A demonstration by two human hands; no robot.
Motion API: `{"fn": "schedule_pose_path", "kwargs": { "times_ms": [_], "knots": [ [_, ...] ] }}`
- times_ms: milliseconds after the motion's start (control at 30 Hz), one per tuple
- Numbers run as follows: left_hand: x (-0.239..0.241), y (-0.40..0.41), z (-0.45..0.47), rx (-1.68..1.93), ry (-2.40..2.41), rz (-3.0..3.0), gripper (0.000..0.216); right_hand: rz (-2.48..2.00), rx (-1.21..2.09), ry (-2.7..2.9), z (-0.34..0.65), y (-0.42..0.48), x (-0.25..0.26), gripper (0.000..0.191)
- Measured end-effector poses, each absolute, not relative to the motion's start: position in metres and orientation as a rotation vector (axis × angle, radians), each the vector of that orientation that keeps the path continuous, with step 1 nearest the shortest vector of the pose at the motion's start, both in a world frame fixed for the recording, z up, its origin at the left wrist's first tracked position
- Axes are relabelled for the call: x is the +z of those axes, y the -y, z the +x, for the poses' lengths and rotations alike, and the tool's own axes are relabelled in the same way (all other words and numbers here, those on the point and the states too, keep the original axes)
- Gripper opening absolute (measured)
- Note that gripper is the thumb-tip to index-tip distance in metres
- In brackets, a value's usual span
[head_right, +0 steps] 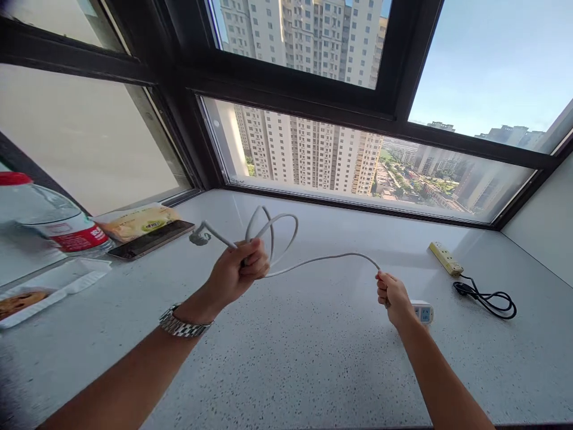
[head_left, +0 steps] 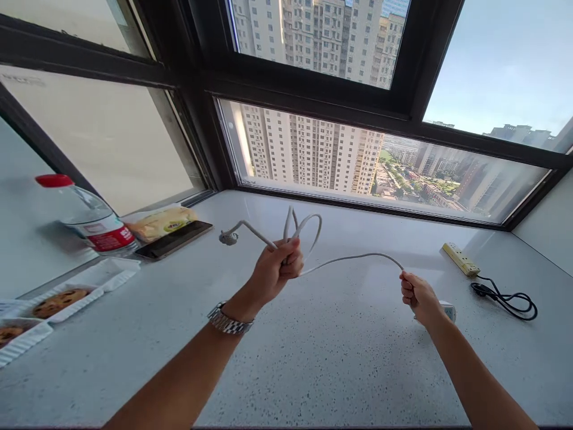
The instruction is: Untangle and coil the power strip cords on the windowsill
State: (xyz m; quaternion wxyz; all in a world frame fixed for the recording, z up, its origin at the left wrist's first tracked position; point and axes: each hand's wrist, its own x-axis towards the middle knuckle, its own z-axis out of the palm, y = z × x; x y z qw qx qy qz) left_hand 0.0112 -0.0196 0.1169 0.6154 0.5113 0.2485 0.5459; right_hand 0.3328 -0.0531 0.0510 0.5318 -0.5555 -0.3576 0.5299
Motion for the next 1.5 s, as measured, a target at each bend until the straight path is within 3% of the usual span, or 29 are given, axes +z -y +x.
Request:
{"fn": "schedule_pose_path", "kwargs": {
  "times_ms": [167, 300, 500, 700, 867, 1000, 1133, 1300, 1500],
  "knots": [
    [0.073, 0.007, 0.089, 1.124, -0.584, 1.195, 0.062, -1.056, 1.022, 0.768, 0.253, 0.051, 0.068, 0.029],
    [0.051, 0.005, 0.126, 1.059, -0.607, 1.115, 0.061, -1.074, 0.746, 1.176, 0.213, 0.059, 0.055, 0.037],
    [0.049, 0.014, 0.122, 1.073, -0.733, 1.015, 0.049, -1.327, 0.157, 1.931, 0.227, 0.054, 0.025, 0.039],
    [0.043, 0.009, 0.104, 1.151, -0.503, 0.720, 0.044, -1.319, -0.067, 2.154, 0.231, 0.060, 0.027, 0.029],
    [0.036, 0.007, 0.078, 1.214, -0.441, 0.368, 0.046, -1.366, -0.056, 2.136, 0.230, 0.086, 0.028, 0.045],
    [0.028, 0.004, 0.049, 1.220, -0.675, 0.221, 0.044, -1.584, 0.142, 2.223, 0.238, 0.102, 0.022, 0.076],
    [0.018, -0.006, 0.036, 1.217, -0.985, 0.354, 0.042, -1.525, 0.339, 2.276, 0.229, 0.125, 0.016, 0.100],
    [0.007, -0.018, 0.043, 1.256, -1.348, 0.703, 0.042, -1.306, 0.275, 2.305, 0.177, 0.149, 0.001, 0.090],
    [-0.001, -0.023, 0.032, 1.198, -1.552, 0.931, 0.027, -1.598, 0.213, 2.138, 0.158, 0.141, -0.016, 0.080]
  ]
}}
